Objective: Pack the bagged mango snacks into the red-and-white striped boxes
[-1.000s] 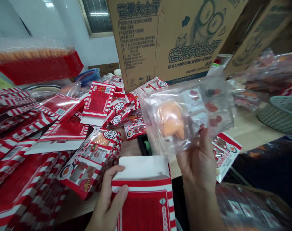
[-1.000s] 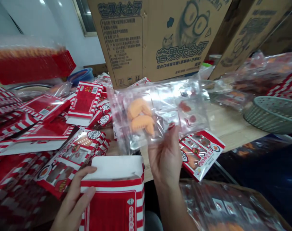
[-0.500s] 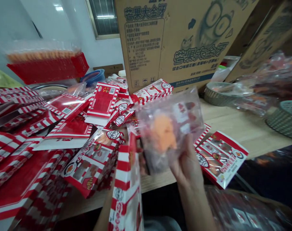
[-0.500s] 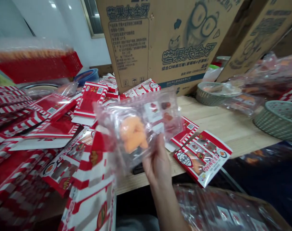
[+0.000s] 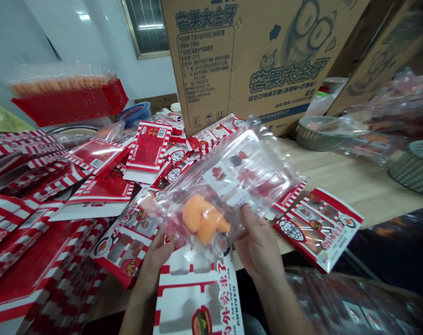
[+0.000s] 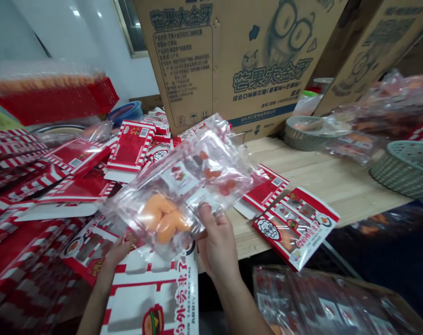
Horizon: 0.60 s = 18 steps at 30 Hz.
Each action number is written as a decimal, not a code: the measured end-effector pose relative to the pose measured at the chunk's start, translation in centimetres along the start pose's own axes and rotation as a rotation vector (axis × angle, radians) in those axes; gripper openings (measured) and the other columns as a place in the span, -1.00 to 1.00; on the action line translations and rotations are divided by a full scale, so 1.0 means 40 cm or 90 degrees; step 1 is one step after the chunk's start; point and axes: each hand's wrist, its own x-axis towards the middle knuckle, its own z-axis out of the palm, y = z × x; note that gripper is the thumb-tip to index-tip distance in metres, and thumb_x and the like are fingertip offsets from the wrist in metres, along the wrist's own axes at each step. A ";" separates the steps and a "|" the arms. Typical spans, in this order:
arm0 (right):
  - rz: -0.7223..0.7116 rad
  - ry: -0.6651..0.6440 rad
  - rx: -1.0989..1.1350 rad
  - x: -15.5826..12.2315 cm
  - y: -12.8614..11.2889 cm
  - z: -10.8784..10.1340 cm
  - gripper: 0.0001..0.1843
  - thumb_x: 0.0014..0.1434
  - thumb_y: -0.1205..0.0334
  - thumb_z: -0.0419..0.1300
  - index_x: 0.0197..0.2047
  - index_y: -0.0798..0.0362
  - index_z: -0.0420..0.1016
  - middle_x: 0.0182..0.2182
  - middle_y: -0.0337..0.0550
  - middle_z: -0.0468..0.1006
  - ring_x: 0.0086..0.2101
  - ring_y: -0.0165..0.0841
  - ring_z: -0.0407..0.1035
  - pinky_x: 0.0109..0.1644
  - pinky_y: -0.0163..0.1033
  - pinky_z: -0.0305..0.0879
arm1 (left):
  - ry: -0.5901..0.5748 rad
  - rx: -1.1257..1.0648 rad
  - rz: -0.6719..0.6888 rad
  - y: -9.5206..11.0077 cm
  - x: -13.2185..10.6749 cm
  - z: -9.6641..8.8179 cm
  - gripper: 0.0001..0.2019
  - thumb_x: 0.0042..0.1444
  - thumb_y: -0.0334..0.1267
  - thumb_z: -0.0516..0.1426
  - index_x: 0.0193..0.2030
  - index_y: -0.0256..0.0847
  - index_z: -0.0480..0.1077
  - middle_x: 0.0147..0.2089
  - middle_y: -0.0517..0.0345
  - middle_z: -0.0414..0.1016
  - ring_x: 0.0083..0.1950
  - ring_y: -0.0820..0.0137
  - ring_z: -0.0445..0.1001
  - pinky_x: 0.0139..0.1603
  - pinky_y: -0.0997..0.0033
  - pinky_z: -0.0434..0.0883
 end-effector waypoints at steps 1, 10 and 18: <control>-0.029 0.019 0.020 0.014 -0.010 -0.001 -0.68 0.00 0.03 0.41 -0.21 0.01 0.60 -0.25 -0.16 0.69 -0.19 -0.24 0.57 -0.02 -0.13 0.49 | -0.017 -0.018 -0.020 0.000 -0.012 -0.001 -0.62 0.09 -0.08 0.21 -0.01 -0.25 0.42 -0.17 0.05 0.58 -0.16 0.21 0.58 -0.16 0.19 0.52; -0.123 0.091 -0.013 0.101 -0.037 -0.043 -0.79 -0.05 0.18 0.45 -0.37 0.08 0.59 -0.44 -0.22 0.65 -0.36 -0.31 0.57 -0.20 -0.24 0.54 | 0.004 -0.082 -0.133 -0.034 -0.034 0.016 -0.54 -0.15 -0.07 0.32 -0.09 -0.24 0.49 -0.13 0.03 0.63 0.02 0.10 0.55 -0.01 0.22 0.47; 0.054 -0.148 -0.276 0.068 -0.081 -0.107 -0.73 -0.10 0.05 0.47 -0.39 0.05 0.65 -0.49 -0.21 0.65 -0.45 -0.32 0.53 -0.33 -0.29 0.47 | 0.001 -0.150 -0.060 -0.030 -0.053 0.027 -0.71 -0.12 -0.10 0.33 -0.31 -0.13 0.38 -0.42 0.32 0.52 -0.37 0.40 0.53 -0.30 0.49 0.46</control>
